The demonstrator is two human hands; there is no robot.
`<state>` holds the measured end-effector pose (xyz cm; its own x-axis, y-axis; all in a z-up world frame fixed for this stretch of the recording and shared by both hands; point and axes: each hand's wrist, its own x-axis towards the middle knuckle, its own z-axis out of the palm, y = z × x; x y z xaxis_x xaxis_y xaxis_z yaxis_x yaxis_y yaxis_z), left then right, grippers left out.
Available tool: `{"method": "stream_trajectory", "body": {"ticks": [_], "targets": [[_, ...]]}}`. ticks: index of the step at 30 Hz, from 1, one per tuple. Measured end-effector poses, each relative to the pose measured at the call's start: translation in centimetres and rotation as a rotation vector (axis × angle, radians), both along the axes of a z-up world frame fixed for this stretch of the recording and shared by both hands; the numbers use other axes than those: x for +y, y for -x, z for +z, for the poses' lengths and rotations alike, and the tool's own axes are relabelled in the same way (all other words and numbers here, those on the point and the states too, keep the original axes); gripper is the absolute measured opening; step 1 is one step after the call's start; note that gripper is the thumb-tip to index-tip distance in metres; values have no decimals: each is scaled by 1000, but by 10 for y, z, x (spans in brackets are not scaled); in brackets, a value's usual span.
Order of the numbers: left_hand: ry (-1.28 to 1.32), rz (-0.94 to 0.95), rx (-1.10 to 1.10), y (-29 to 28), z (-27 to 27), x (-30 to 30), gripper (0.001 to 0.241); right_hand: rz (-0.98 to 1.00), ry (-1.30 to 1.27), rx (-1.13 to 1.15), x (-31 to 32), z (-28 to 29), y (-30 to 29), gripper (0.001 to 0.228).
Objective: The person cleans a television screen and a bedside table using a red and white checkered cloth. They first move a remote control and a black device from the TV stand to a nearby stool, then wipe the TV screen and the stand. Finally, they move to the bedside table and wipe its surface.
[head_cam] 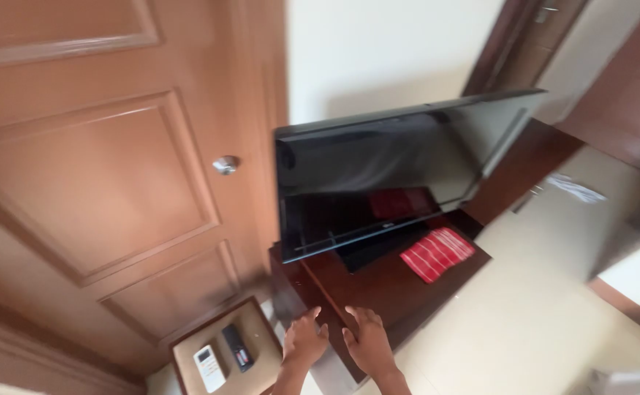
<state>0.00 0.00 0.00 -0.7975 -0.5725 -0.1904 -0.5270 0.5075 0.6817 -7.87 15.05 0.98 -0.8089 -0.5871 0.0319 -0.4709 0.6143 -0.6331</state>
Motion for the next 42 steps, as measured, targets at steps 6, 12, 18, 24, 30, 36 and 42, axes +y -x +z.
{"method": "stream_trajectory", "body": {"ticks": [6,12,18,24,30,36,42], "targets": [[57,-100,4,38,16,58,53,-143,86,10,67,0,25,52],[123,-145,-65,84,23,120,56,-146,110,16,132,9,65,52],[49,-162,-118,132,18,210,56,-124,114,-3,221,-1,117,51],[69,-163,-190,174,3,279,55,-155,109,27,297,-24,166,50],[158,-158,29,195,-31,294,51,-169,148,49,315,-28,189,50],[91,-144,-71,210,-22,276,54,-167,170,76,296,-44,208,50],[3,-151,-157,245,-32,248,54,-147,119,95,279,-65,242,52]]}}
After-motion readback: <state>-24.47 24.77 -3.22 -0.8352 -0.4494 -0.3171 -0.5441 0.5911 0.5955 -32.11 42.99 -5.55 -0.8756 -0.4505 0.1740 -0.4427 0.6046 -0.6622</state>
